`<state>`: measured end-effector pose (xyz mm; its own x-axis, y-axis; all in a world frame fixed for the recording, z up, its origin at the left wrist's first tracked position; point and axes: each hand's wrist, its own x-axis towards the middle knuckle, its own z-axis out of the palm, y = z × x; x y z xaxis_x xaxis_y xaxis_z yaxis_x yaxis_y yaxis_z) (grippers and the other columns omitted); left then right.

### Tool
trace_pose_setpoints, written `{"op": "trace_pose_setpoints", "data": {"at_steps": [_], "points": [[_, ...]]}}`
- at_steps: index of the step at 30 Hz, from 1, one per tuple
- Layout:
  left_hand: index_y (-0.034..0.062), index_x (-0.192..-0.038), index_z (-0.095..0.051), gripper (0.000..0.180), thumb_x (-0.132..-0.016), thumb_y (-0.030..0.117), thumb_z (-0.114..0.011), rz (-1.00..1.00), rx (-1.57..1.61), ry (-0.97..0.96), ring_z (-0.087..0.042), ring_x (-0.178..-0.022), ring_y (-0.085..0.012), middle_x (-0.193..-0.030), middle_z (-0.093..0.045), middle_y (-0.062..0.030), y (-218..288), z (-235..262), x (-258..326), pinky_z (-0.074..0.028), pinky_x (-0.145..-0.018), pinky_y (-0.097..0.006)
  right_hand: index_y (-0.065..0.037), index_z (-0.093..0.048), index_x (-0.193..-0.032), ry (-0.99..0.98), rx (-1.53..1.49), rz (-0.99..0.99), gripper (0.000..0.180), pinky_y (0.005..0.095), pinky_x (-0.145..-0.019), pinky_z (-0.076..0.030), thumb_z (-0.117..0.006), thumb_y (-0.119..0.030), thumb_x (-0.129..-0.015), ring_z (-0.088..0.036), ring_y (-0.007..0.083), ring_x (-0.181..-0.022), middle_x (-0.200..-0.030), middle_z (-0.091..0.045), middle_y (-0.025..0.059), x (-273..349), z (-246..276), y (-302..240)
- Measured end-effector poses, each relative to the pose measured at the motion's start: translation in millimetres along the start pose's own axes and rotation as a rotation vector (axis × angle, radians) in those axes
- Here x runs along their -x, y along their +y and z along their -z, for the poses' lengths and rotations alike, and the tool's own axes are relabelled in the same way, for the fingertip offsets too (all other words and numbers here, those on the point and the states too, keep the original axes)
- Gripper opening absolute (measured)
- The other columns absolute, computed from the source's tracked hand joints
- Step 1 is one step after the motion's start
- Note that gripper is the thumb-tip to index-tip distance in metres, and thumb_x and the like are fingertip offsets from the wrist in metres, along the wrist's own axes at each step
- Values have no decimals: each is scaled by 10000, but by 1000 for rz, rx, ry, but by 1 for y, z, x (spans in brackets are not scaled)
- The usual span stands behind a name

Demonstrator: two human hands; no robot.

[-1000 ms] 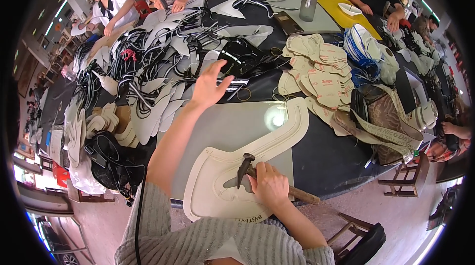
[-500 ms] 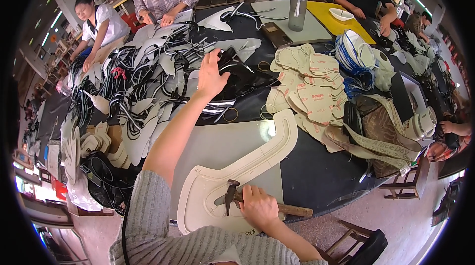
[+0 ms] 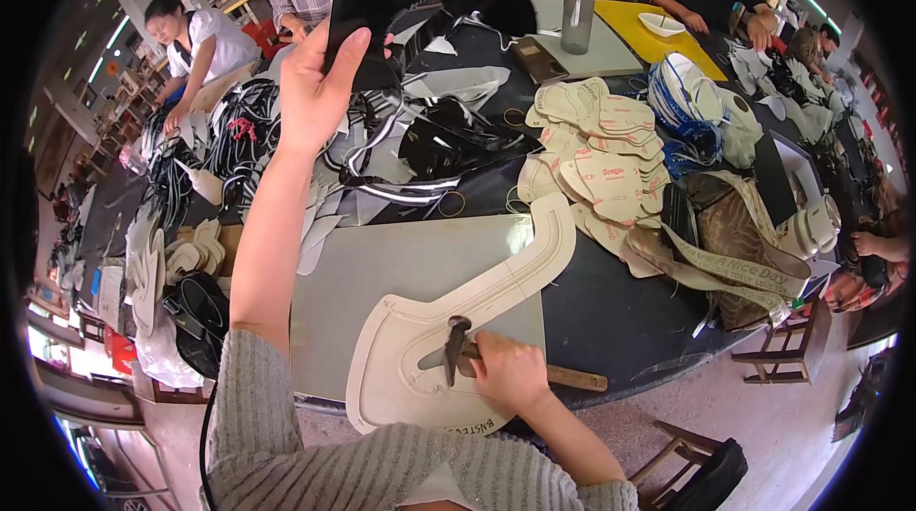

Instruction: The recorder uses a cobbler hammer to shape and flatten shoe upper components against a template on a workbench.

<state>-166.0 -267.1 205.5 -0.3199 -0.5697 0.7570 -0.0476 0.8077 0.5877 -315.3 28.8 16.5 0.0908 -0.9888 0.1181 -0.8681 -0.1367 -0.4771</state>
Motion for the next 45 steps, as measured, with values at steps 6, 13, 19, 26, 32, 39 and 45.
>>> {"op": "trace_pose_setpoints", "data": {"at_steps": [6, 13, 19, 26, 32, 39, 45], "points": [[78, -1210, -662, 527, -692, -14, -640, -499, -399, -175, -669, -794, -254, -936, -680, -81, 37, -36, 102, -559, -679, -361, 0, -567, -851, 453, -540, -283, 117, 313, -511, -442, -640, -74, -907, -567, 179, -539, -606, -547, 126, -28, 61, 23], [132, -1260, -613, 541, -724, 129, -686, -510, -545, -285, -629, -863, -215, -1023, -561, -86, 59, -70, 184, -550, -783, -360, 5, -615, -1183, 268, -1408, -223, 499, 210, -465, -380, -572, -456, -996, -512, 53, -564, -759, -620, 10, -63, 102, -1], [72, -1350, -541, 697, -744, 306, -795, -190, -456, -365, -577, -1171, -357, -1309, -550, -211, 79, -66, 191, -448, -1000, -488, 4, -569, -1252, 278, -1482, -297, 501, 316, -841, -516, -684, -370, -938, -616, 155, -969, -1109, -629, 90, -56, 100, -8], [-7, -1422, -459, 872, -727, 355, -842, -147, -198, -347, -423, -1363, -429, -1470, -454, -223, 90, -76, 190, -358, -1100, -525, 44, -589, -1204, 378, -1450, -300, 450, 289, -786, -519, -734, -240, -888, -639, 152, -932, -1072, -664, 101, -55, 106, -14], [25, -1405, -497, 797, -745, 322, -828, -46, -376, -383, -455, -1350, -379, -1422, -519, -184, 1, -12, 230, -373, -1100, -487, 31, -573, -1235, 1000, -1377, -142, 379, 359, -827, -575, -660, -189, -938, -687, 217, -938, -1082, -677, 117, -11, 175, 40], [65, -1477, -356, 904, -739, 304, -821, 274, -201, -838, -401, -1372, -355, -1434, -486, -179, 34, -76, 244, -308, -1144, -491, 21, -592, -1231, 1159, -1466, -56, 305, 389, -911, -552, -563, -176, -999, -678, 234, -1010, -1136, -682, 116, 67, 192, 84], [63, -1479, -332, 900, -735, 252, -801, 374, -176, -696, -465, -1265, -379, -1338, -518, -188, 34, -91, 243, -376, -1070, -489, 3, -605, -1245, 1052, -1557, -125, 319, 354, -912, -542, -568, -192, -994, -676, 216, -1021, -1163, -682, 110, 66, 167, 81]]}}
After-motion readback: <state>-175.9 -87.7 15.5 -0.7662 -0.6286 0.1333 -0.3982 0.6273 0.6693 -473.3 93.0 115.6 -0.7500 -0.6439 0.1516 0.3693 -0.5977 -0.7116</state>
